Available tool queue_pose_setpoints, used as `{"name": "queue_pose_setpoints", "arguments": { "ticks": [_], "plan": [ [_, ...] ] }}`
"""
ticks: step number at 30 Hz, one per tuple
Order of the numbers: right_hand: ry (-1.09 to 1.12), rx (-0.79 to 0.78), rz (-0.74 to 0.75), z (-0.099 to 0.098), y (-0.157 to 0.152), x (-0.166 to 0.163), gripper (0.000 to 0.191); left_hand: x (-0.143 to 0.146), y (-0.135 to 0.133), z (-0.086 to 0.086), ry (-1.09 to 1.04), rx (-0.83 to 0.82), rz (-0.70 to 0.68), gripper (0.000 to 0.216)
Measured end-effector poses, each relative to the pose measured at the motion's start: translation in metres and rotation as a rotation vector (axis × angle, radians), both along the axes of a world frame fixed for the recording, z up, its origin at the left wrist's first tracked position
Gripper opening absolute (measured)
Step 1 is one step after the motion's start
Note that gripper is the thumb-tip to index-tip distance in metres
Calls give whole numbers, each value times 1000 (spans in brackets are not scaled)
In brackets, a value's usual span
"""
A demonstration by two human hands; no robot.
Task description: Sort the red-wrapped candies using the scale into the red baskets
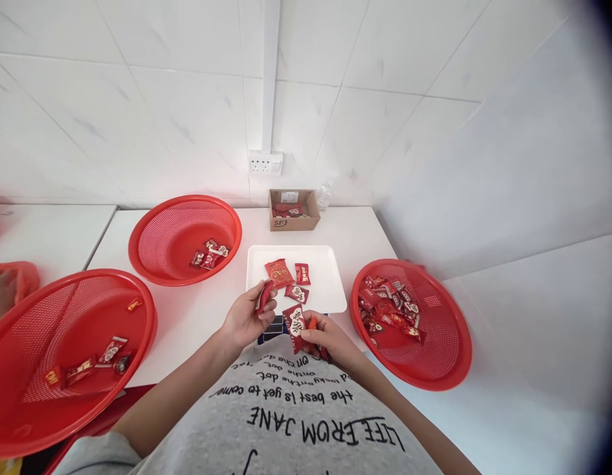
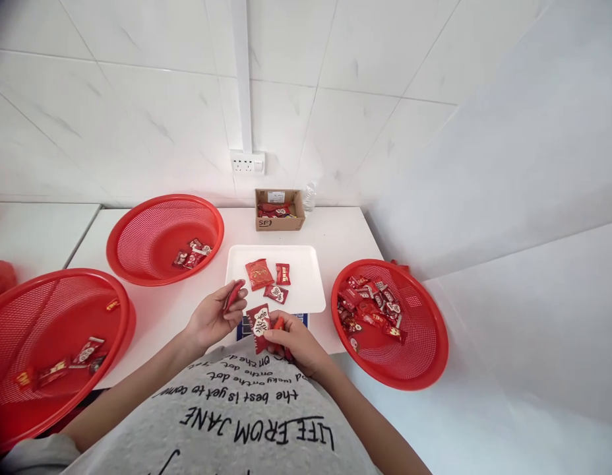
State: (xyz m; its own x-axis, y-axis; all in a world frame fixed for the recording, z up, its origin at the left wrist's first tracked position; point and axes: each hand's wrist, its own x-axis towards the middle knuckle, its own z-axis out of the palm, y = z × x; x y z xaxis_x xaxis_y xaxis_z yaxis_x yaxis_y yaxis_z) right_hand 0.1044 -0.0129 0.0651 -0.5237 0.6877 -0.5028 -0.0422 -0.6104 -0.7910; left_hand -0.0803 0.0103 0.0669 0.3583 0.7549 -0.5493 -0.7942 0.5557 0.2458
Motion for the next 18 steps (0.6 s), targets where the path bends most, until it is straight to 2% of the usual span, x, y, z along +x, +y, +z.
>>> {"name": "queue_pose_setpoints", "arguments": {
  "ticks": [3, 7, 13, 18],
  "plan": [
    [36, -26, -43, -2, -2, 1, 27, -5, -2, 1, -144, -1, -83, 28],
    [88, -18, -102, -6, -4, 2, 28, -6, -6, 5, -217, 40, -162, 35],
    [131, -23, -138, -6, -3, 1, 30, -2, -6, 10, -164, 136, -263, 51],
    [128, -7, -143, -7, -3, -1, 30, -4, -6, 12, -93, 192, -237, 62]
  ]
}}
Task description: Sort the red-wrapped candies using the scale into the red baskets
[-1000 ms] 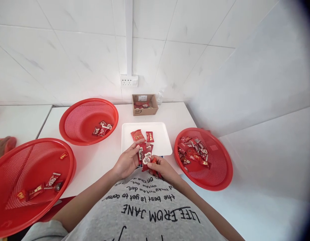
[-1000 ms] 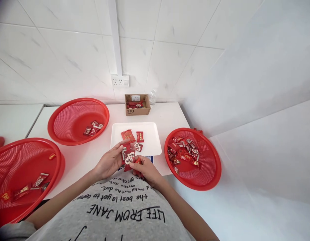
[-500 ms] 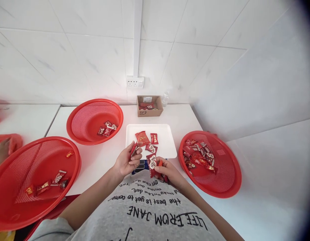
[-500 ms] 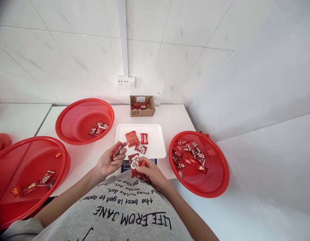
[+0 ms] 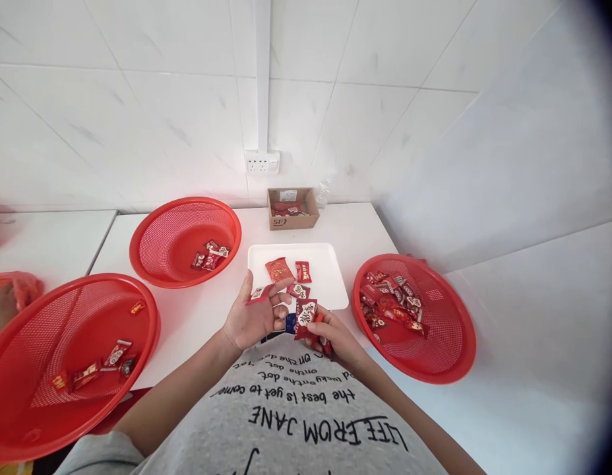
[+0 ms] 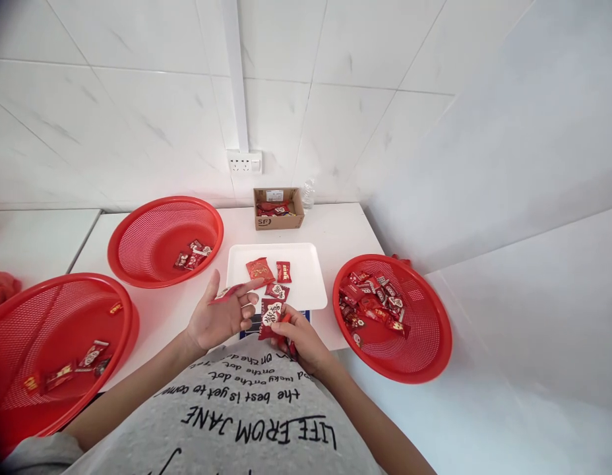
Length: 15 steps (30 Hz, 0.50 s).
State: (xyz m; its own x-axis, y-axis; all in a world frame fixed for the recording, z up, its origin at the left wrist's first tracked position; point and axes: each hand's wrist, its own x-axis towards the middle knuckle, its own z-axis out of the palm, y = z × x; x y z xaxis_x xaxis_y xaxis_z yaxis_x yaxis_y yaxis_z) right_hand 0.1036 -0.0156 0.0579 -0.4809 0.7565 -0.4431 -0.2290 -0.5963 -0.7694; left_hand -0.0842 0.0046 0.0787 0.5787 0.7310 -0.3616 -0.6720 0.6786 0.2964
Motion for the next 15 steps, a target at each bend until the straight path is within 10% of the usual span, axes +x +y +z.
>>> {"name": "queue_pose_setpoints", "arguments": {
  "ticks": [8, 15],
  "plan": [
    [-40, 3, -27, 1, -1, 0, 28, -2, 5, -22, 537, 222, -89, 33],
    [-62, -7, -29, 4, 0, 2, 26, -16, 15, -61, 1566, 658, -141, 18]
  ]
}}
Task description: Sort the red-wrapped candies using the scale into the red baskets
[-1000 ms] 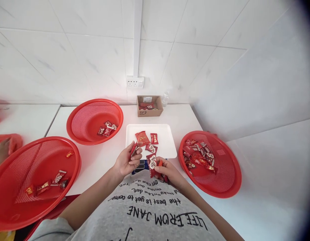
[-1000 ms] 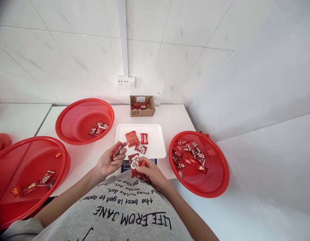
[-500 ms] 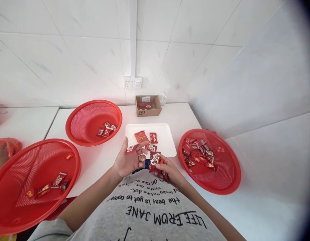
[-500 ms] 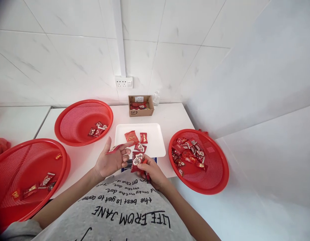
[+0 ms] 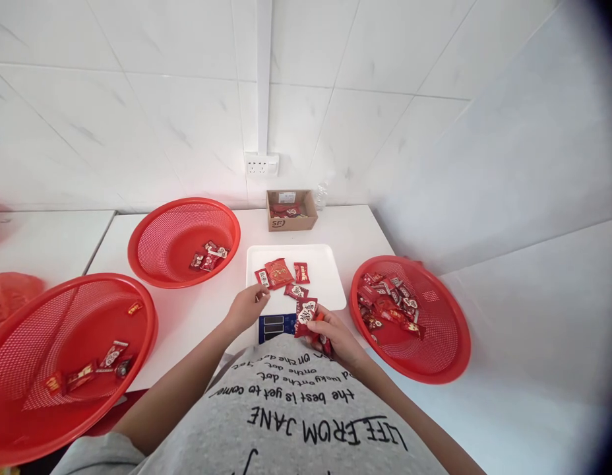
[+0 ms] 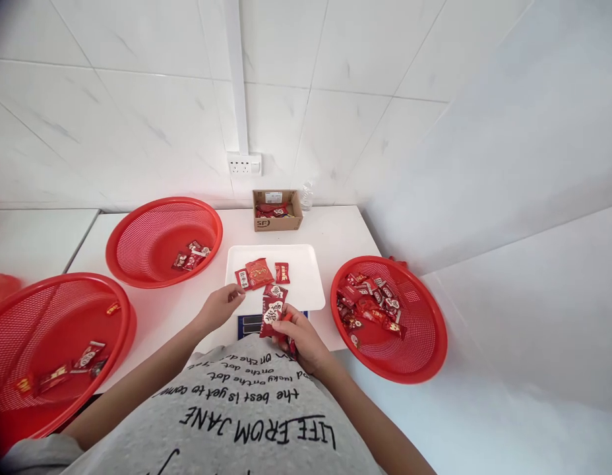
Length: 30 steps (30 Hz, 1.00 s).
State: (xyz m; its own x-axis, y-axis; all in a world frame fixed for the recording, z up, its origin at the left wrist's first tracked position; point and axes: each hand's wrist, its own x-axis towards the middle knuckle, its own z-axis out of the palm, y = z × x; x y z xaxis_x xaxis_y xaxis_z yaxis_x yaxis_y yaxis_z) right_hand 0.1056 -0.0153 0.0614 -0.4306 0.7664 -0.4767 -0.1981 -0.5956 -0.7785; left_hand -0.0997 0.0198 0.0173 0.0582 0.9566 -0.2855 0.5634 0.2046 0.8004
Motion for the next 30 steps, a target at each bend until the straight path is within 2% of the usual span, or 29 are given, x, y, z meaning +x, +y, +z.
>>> {"name": "queue_pose_setpoints", "arguments": {
  "ticks": [3, 7, 9, 13, 17, 19, 22, 24, 26, 28, 30],
  "plan": [
    [1, 0, 14, -3, 1, 0, 25, -10, 11, -15, 320, 155, 14, 27],
    [-15, 12, 28, -7, 2, 1, 28, -8, 25, -29, 516, 254, -184, 50],
    [-31, 17, 23, -8, 2, 2, 28, -3, 30, -33, 557, 249, -248, 52],
    [-53, 24, 0, -12, -1, 7, 27, 2, 37, -37, 546, 261, -227, 33],
    [-63, 9, -37, -19, -4, 14, 28, -3, 34, -27, 511, 283, -182, 28],
    [-94, 6, -47, -22, -4, 15, 28, -2, 26, -17, 360, 222, -56, 27],
    [-146, 20, -32, -22, -2, 11, 26, 8, 8, -2, -225, -81, 124, 32],
    [-191, 36, 12, -21, -1, 5, 27, 17, -6, 4, -650, -322, 125, 38],
    [-289, 74, 76, -19, 0, 0, 29, 26, -17, 6, -941, -491, 83, 41],
    [-425, 150, 122, -18, 1, -4, 31, 32, -26, 6, -1082, -550, 38, 44],
    [-524, 249, 140, -17, 0, -6, 34, 35, -31, 5, -1090, -535, -20, 40]
  ]
}}
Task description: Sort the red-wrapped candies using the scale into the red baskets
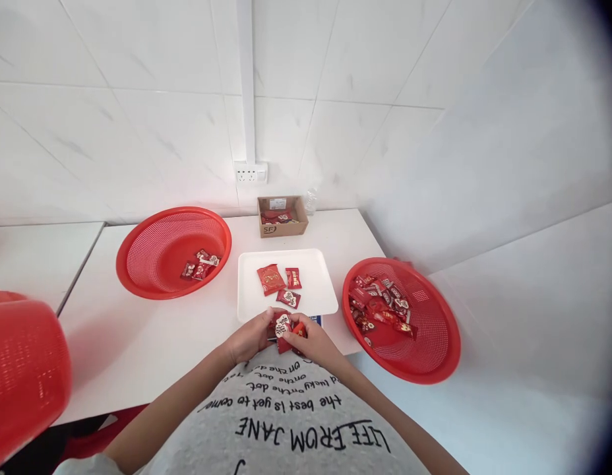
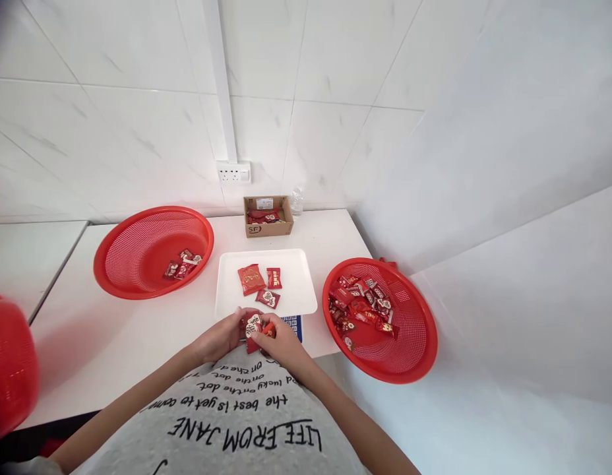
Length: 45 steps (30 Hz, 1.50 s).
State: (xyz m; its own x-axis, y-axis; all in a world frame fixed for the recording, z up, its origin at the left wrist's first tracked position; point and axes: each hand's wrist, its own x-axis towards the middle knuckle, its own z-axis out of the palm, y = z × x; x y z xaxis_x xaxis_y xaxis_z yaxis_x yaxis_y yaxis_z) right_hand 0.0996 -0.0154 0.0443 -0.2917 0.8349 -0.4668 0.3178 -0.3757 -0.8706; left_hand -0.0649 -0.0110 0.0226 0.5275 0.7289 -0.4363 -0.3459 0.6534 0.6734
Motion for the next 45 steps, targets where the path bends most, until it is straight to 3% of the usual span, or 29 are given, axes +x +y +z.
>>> {"name": "queue_pose_setpoints", "arguments": {
  "ticks": [4, 9, 13, 17, 24, 31, 35, 39, 45],
  "plan": [
    [-33, 98, 50, 3, -2, -2, 42, 2, -1, 0, 132, 23, 37, 28],
    [-38, -55, 33, 0, 2, -2, 45, -5, 3, -1, 80, -62, 228, 21],
    [-284, 198, 16, -17, 17, 8, 36, -22, 2, -4, 56, -175, 381, 26],
    [-606, 369, 165, -36, 35, 14, 42, -38, -1, -7, 69, -207, 478, 48],
    [-693, 411, 353, -56, 46, -3, 53, -42, -1, -7, 92, -222, 491, 44],
    [-633, 435, 313, -56, 48, 4, 34, -42, -2, -1, 13, -206, 444, 20],
    [-674, 443, 266, -51, 71, 8, 44, -42, -3, 5, 3, -235, 413, 13],
    [-756, 418, 339, -48, 91, 7, 54, -44, -3, 3, 10, -247, 423, 12],
    [-855, 389, 341, -53, 84, 9, 53, -48, -5, -2, -3, -272, 465, 13]
  ]
}}
